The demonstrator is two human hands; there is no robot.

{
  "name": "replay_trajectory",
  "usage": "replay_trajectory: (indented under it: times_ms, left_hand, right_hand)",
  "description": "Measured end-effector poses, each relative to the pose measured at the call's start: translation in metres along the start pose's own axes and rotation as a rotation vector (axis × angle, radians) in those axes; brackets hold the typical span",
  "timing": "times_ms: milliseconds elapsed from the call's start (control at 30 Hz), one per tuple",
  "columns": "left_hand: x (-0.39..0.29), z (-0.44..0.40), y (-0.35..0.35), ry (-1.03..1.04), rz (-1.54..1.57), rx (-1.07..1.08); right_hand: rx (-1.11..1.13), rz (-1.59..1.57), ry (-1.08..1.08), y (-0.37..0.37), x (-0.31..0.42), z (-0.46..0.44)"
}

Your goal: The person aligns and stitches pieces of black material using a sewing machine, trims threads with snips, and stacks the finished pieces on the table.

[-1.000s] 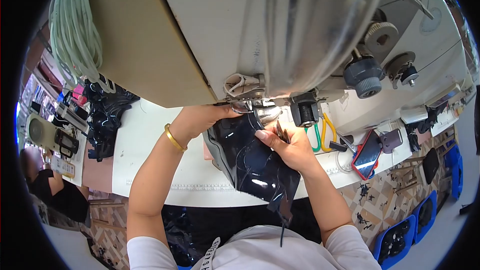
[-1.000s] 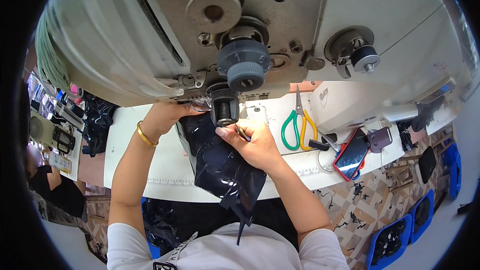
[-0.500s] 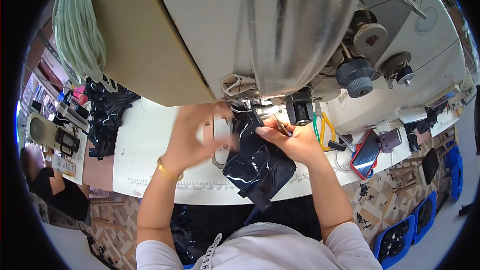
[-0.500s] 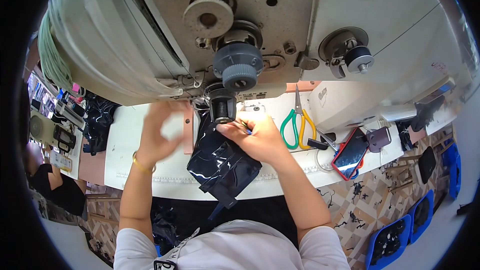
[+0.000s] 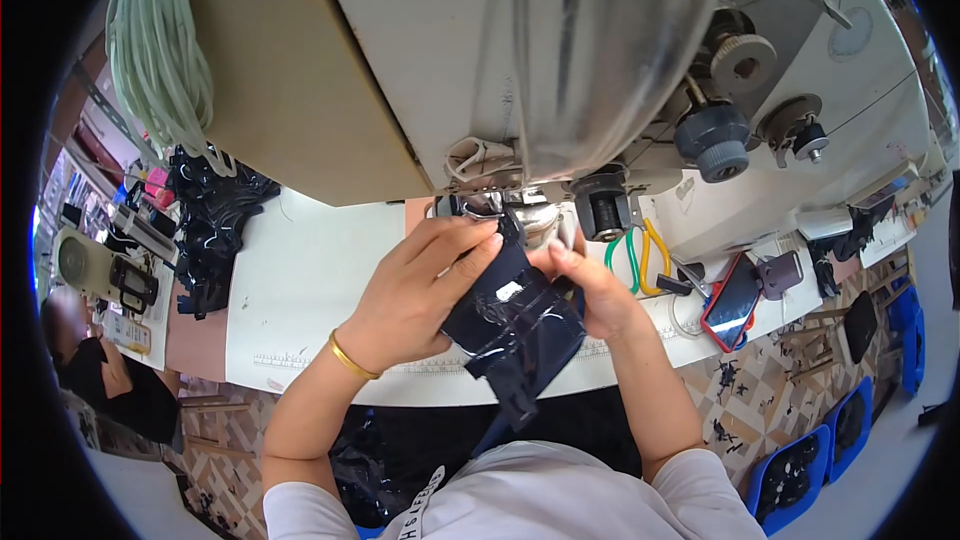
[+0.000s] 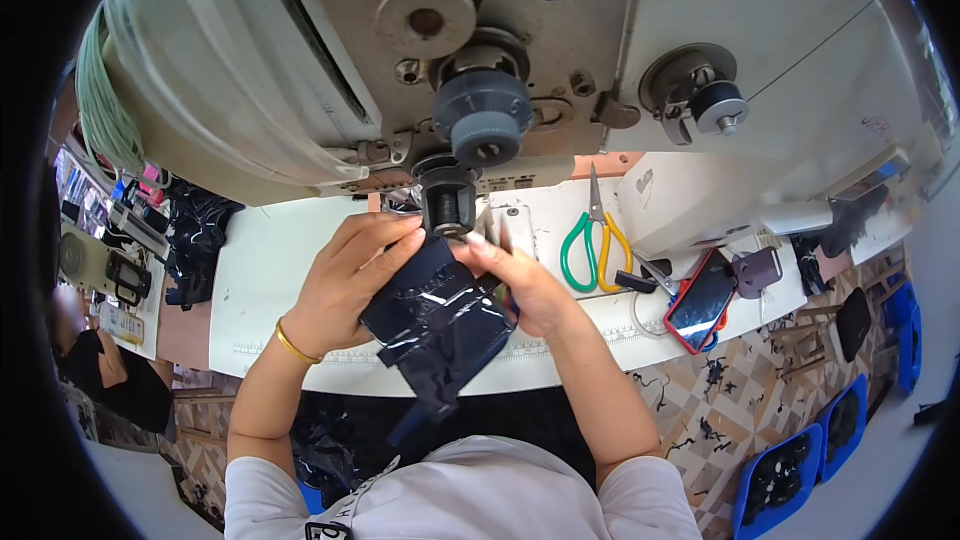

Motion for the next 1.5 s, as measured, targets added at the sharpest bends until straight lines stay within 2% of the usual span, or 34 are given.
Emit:
replay_trajectory:
  times_ms: [67, 200, 233, 333, 367, 667, 800, 833, 933, 967, 1100, 1233, 1500]
  left_hand:
    - [0.004, -0.003, -0.005, 0.01, 0.04, 0.004]
    - [0.012, -0.001, -0.008, 0.005, 0.108, 0.019]
    - [0.014, 0.0, -0.008, 0.003, 0.106, 0.02]
    - [0.015, 0.0, -0.007, 0.012, 0.108, 0.017]
    - [0.015, 0.001, -0.006, 0.017, 0.112, 0.017]
    - [0.02, 0.001, -0.011, 0.046, 0.103, -0.001]
    - [0.028, -0.002, -0.015, 0.028, 0.086, 0.073]
    - [0.033, -0.003, -0.016, 0.03, 0.095, 0.079]
    - [0.037, -0.004, -0.019, 0.012, 0.098, 0.097]
    - [0.038, -0.004, -0.018, 0.006, 0.104, 0.103]
    - [0.04, -0.004, -0.018, -0.003, 0.076, 0.12]
    - [0.042, -0.003, -0.018, -0.009, 0.052, 0.104]
    - [0.033, -0.005, -0.017, -0.033, -0.046, 0.076]
  right_hand:
    - [0.015, -0.194, 0.011, 0.028, 0.005, 0.006]
    - [0.12, -0.085, -0.132, 0.027, 0.001, 0.002]
    - [0.08, -0.009, -0.123, 0.032, 0.005, 0.006]
    - [0.059, -0.33, -0.054, 0.038, 0.004, 0.007]
    - [-0.017, -0.379, -0.018, 0.034, -0.001, 0.007]
    - [-0.045, -0.27, -0.09, 0.042, 0.002, 0.006]
    - [-0.031, -0.419, -0.053, 0.045, 0.003, 0.008]
    - [-0.073, -0.417, -0.029, 0.05, 0.006, 0.008]
    - [0.096, -0.414, -0.013, 0.049, 0.006, 0.02]
    - [-0.012, -0.338, 0.013, 0.047, -0.001, 0.02]
    - [-0.087, -0.186, -0.06, 0.048, 0.007, 0.021]
    - [-0.228, -0.071, -0.038, 0.045, 0.01, 0.015]
    - [-0.247, 0.01, -0.064, 0.032, 0.007, 0.016]
Point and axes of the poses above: each hand's wrist, its own z-axis away from the middle knuckle, its own y-axis out of the palm, x = y × z, the point moved 5 cm from there along -z, towards the middle knuckle, and after that the axes turned 13 degrees about z, right-handed, at the moved point
